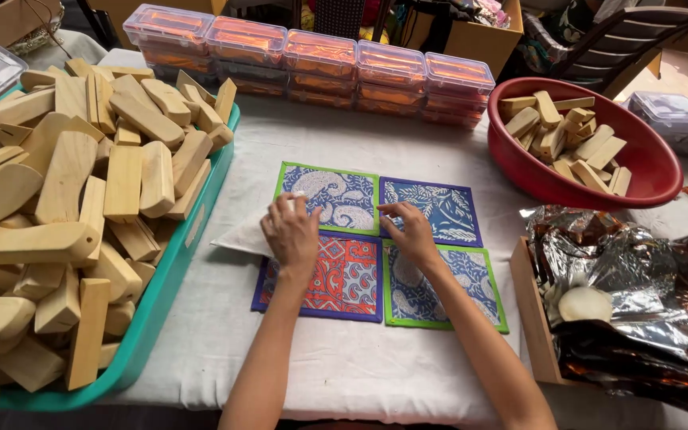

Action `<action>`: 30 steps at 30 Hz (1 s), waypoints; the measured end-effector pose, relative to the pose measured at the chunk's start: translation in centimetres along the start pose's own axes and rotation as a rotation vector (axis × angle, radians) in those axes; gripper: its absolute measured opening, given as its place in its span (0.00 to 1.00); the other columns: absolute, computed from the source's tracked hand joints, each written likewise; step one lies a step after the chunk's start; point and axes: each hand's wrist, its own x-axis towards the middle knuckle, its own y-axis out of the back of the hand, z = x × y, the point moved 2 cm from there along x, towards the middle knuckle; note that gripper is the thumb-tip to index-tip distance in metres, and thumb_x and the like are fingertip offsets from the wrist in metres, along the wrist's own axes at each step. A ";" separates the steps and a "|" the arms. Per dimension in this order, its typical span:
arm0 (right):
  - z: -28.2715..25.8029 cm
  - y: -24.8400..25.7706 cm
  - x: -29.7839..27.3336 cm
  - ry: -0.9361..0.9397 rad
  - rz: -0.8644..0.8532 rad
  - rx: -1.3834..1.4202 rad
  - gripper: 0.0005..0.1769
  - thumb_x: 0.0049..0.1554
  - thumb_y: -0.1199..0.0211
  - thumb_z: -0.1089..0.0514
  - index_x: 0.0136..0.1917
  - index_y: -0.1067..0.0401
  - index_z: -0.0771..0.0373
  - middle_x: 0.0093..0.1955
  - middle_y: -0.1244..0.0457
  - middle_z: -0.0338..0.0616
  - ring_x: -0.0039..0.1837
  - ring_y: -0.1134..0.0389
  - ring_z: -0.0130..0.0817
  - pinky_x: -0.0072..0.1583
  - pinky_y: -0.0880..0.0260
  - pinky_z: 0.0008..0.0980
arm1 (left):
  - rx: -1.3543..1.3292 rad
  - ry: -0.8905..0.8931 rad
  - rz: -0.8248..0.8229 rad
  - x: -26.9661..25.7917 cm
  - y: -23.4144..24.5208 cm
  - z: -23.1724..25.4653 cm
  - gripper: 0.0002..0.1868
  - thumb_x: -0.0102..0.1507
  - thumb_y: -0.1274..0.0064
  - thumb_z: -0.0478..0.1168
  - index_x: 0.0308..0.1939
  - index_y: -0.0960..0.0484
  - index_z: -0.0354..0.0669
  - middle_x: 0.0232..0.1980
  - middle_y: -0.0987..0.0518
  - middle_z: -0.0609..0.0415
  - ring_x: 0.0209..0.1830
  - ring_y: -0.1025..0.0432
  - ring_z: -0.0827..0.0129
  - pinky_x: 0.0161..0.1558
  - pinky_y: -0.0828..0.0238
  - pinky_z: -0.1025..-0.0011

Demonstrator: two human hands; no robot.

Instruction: The person places wooden blocks into a clear plastic container and wipes the container with a white cloth. They then take wooden blocks from a red bowl, wipe them with the cloth, and wrap them in shiny foil paper.

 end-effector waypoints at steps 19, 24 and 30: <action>-1.1 3.6 -5.4 -0.167 0.012 0.814 0.43 0.50 0.27 0.55 0.74 0.44 0.50 0.69 0.40 0.31 0.67 0.35 0.25 0.64 0.27 0.33 | -1.475 -0.068 -0.703 -3.4 1.5 7.0 0.11 0.68 0.42 0.45 0.44 0.18 0.40 0.41 0.17 0.56 0.39 0.24 0.78 0.39 0.25 0.79; 3.0 3.5 -6.0 -0.264 0.041 1.184 0.24 0.57 0.25 0.63 0.64 0.28 0.66 0.53 0.32 0.44 0.54 0.30 0.31 0.54 0.27 0.32 | -1.703 0.284 -0.778 -4.2 -3.1 5.9 0.19 0.69 0.44 0.50 0.50 0.21 0.37 0.39 0.18 0.57 0.34 0.25 0.78 0.33 0.26 0.78; 3.7 3.4 -5.7 -0.505 0.151 1.178 0.26 0.55 0.27 0.55 0.63 0.30 0.63 0.54 0.31 0.44 0.55 0.27 0.29 0.55 0.22 0.33 | -1.565 0.328 -0.864 -5.1 -0.2 8.0 0.26 0.63 0.41 0.47 0.60 0.26 0.35 0.42 0.16 0.51 0.37 0.19 0.73 0.36 0.18 0.75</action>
